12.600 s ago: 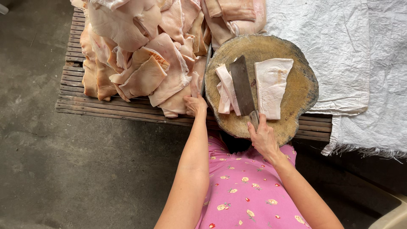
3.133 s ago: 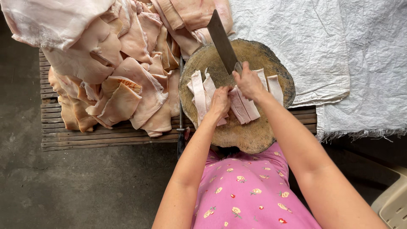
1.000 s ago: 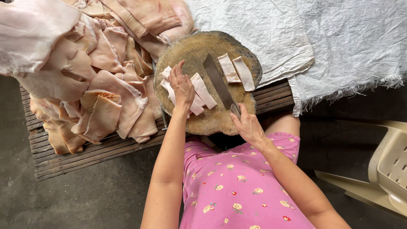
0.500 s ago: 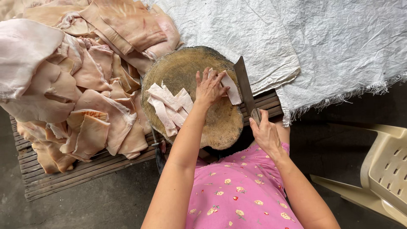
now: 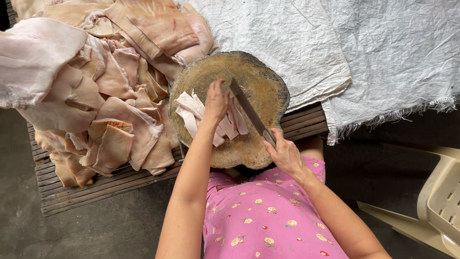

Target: The person slices rectangular pieces of animal skin into smaller thin strips using a large cleaver on a wooden block.

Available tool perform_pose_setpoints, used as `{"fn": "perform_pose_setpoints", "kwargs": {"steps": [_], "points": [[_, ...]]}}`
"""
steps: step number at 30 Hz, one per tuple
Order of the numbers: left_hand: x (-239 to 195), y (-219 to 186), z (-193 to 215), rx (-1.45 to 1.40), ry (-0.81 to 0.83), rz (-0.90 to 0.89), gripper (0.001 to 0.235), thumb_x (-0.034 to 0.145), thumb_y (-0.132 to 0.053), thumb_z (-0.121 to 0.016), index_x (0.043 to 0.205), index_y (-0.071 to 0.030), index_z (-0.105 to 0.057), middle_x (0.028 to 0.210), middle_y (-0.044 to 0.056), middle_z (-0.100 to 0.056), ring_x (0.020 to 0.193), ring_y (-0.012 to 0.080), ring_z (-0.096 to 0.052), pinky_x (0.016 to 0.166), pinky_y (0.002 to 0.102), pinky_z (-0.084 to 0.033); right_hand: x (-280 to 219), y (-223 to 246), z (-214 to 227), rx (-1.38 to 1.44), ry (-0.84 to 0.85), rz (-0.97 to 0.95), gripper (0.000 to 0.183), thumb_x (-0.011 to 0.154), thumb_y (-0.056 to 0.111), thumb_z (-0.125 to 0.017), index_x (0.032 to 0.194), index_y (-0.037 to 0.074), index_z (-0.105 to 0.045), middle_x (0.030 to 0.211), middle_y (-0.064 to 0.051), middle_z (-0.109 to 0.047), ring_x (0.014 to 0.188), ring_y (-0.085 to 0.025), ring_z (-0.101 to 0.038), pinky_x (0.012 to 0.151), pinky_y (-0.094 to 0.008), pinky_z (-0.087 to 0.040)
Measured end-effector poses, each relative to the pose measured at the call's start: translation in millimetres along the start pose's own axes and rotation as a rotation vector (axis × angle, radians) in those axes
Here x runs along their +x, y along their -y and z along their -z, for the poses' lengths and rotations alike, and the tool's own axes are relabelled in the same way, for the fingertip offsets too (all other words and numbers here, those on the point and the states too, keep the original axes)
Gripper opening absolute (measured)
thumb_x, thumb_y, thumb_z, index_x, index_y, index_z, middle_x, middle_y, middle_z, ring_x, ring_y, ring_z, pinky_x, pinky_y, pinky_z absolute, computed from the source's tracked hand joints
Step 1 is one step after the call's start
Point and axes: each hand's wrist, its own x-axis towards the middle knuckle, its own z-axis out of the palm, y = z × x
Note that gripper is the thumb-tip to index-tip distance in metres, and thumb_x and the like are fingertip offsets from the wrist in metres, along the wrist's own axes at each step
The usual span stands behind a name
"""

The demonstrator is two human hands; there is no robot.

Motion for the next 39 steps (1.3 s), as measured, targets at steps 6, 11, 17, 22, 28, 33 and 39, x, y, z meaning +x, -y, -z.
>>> {"fn": "perform_pose_setpoints", "kwargs": {"steps": [6, 11, 17, 22, 28, 33, 39], "points": [[-2, -23, -10, 0.207, 0.238, 0.064, 0.067, 0.087, -0.037, -0.079, 0.14, -0.005, -0.052, 0.135, 0.021, -0.056, 0.125, 0.0382, -0.054, 0.106, 0.05, -0.046, -11, -27, 1, 0.045, -0.194, -0.049, 0.05, 0.098, 0.026, -0.061, 0.139, 0.003, -0.043, 0.085, -0.025, -0.073, 0.079, -0.044, -0.074, 0.07, -0.05, -0.058], [-39, -28, 21, 0.351, 0.416, 0.153, 0.066, 0.084, -0.038, -0.081, 0.135, -0.006, -0.055, 0.132, 0.021, -0.057, 0.124, 0.0376, -0.052, 0.105, 0.05, -0.045, -12, -42, 12, 0.03, -0.123, -0.177, 0.058, 0.094, 0.022, -0.064, 0.145, 0.006, -0.041, 0.079, -0.022, -0.071, 0.069, -0.034, -0.072, 0.066, -0.045, -0.058], [-85, -26, 52, 0.211, 0.349, 0.081, 0.051, 0.086, -0.033, -0.078, 0.129, -0.011, -0.063, 0.129, 0.018, -0.059, 0.122, 0.0375, -0.051, 0.103, 0.049, -0.046, -12, -20, 27, 0.159, 0.009, -0.339, 0.065, 0.096, 0.029, -0.06, 0.152, 0.011, -0.031, 0.073, -0.017, -0.069, 0.052, -0.026, -0.07, 0.058, -0.042, -0.058], [-121, -35, 64, 0.17, 0.188, -0.076, 0.042, 0.084, -0.019, -0.075, 0.124, -0.009, -0.065, 0.119, 0.018, -0.061, 0.116, 0.0371, -0.054, 0.097, 0.05, -0.047, -13, -6, 28, 0.109, 0.014, -0.376, 0.065, 0.097, 0.03, -0.059, 0.153, 0.013, -0.03, 0.074, -0.017, -0.07, 0.048, -0.027, -0.069, 0.058, -0.042, -0.058], [-115, -41, 82, -0.131, 0.285, 0.105, 0.021, 0.104, -0.021, -0.063, 0.117, -0.006, -0.071, 0.095, 0.018, -0.076, 0.083, 0.029, -0.072, 0.082, 0.044, -0.055, -13, -3, 25, 0.114, -0.03, -0.335, 0.06, 0.097, 0.03, -0.059, 0.148, 0.007, -0.037, 0.059, -0.016, -0.064, 0.044, -0.027, -0.066, 0.048, -0.041, -0.054], [-49, -68, 51, -0.455, 0.291, 0.15, 0.025, 0.098, -0.023, -0.062, 0.116, -0.011, -0.072, 0.105, 0.008, -0.077, 0.075, 0.021, -0.07, 0.071, 0.038, -0.06, -17, -6, 28, 0.14, -0.114, -0.315, 0.057, 0.097, 0.035, -0.059, 0.142, 0.003, -0.042, 0.054, -0.013, -0.062, 0.043, -0.025, -0.065, 0.044, -0.041, -0.053], [1, -38, -6, -0.334, 0.267, 0.327, 0.025, 0.096, -0.023, -0.068, 0.115, -0.009, -0.074, 0.102, 0.017, -0.078, 0.083, 0.0239, -0.075, 0.08, 0.041, -0.058, 3, -11, 31, 0.023, -0.166, -0.229, 0.049, 0.104, 0.035, -0.053, 0.14, 0.003, -0.044, 0.06, -0.018, -0.065, 0.052, -0.03, -0.07, 0.052, -0.045, -0.055]]}}
